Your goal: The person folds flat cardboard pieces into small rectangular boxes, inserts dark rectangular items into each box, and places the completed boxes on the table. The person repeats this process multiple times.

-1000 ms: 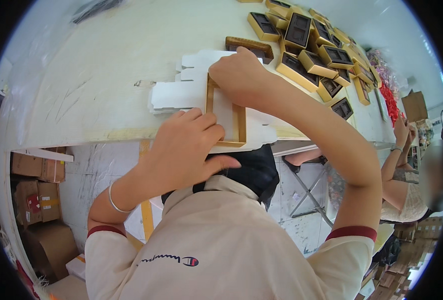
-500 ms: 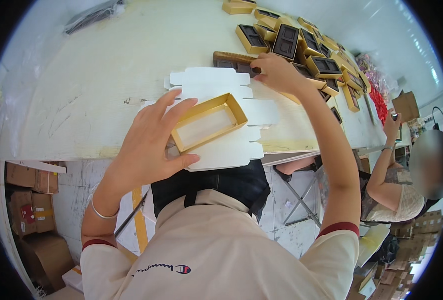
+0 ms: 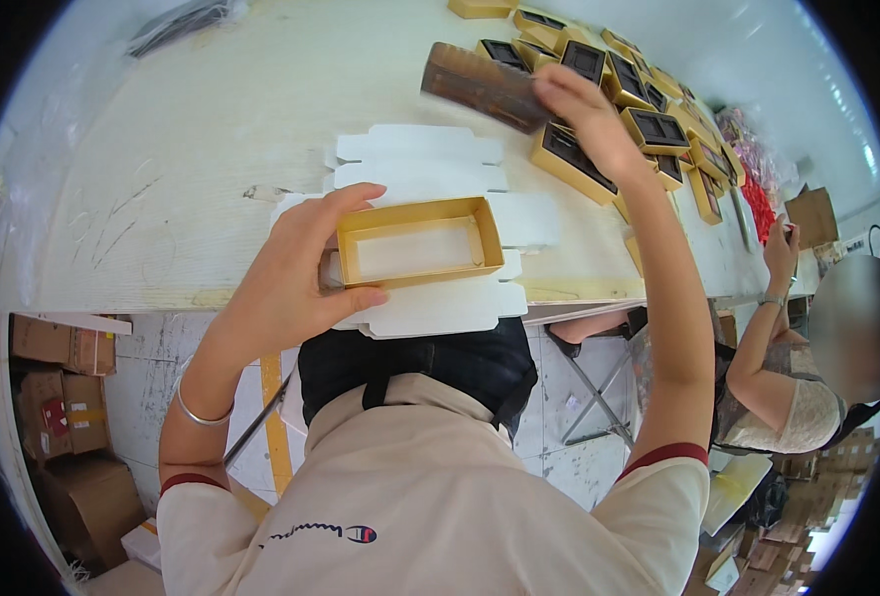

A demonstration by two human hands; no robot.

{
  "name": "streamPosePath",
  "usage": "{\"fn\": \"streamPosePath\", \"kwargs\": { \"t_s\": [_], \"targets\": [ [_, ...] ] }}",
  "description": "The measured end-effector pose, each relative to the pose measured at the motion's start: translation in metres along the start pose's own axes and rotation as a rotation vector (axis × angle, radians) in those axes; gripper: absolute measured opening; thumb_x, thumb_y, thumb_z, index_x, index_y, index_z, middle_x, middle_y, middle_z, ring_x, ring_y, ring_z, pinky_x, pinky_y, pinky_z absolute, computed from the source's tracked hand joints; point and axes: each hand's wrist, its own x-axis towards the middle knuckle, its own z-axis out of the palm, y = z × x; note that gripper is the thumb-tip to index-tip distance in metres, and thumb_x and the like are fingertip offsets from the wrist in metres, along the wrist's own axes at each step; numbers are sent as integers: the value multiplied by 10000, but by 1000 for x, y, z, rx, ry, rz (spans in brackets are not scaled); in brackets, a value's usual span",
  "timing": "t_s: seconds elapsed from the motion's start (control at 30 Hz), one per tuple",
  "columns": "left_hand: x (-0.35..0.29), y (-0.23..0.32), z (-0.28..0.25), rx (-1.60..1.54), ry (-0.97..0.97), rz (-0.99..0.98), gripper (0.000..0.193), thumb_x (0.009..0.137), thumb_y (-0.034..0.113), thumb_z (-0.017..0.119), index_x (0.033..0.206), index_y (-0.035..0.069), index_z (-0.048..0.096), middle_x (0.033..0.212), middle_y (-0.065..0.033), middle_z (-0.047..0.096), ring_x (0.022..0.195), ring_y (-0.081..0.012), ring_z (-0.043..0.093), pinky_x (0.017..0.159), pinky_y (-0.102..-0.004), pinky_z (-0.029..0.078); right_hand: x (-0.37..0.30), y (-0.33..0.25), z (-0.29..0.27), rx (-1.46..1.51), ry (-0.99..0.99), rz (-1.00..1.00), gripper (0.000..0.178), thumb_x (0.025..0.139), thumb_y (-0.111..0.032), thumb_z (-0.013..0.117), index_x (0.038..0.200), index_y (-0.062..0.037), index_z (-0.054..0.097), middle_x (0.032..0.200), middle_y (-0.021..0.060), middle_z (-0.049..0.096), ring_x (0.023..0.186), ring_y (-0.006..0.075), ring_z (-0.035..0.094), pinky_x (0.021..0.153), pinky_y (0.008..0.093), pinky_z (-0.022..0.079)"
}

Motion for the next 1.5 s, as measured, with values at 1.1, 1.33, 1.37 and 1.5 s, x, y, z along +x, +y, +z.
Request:
{"fn": "streamPosePath", "kwargs": {
  "t_s": [1.1, 1.33, 1.37, 1.5],
  "targets": [
    [34, 6, 19, 207, -115, 216, 814, 587, 215, 835, 1328, 150, 505, 1408, -72, 431, 1280, -311, 415, 1055, -419, 370, -86, -60, 48, -590, -239, -755, 341, 730, -255, 725, 968, -27, 638, 670, 57, 531, 705, 224, 521, 696, 335, 416],
    [30, 7, 19, 382, -80, 199, 791, 637, 290, 800, 1349, 148, 487, 1437, -75, 403, 1315, -346, 366, 1066, -434, 357, -94, -71, 50, -807, -244, -642, 594, 799, -502, 585, 1111, 3, 606, 1024, 122, 575, 997, 246, 535, 871, 394, 402],
    [30, 9, 20, 465, -71, 241, 796, 642, 301, 794, 1355, 144, 479, 1442, -79, 396, 1323, -350, 352, 1072, -435, 350, -106, -76, 58, -925, -123, -672, 659, 810, -553, 548, 1146, 13, 595, 1127, 143, 571, 1081, 255, 526, 917, 406, 396],
    [30, 12, 22, 569, -98, 294, 822, 662, 336, 774, 1379, 110, 443, 1457, -101, 373, 1356, -361, 302, 1098, -453, 306, -132, -48, 85, -848, -183, -479, 935, 816, -739, 324, 1297, 47, 477, 1423, 201, 388, 1327, 349, 354, 1101, 506, 236]
  ]
}}
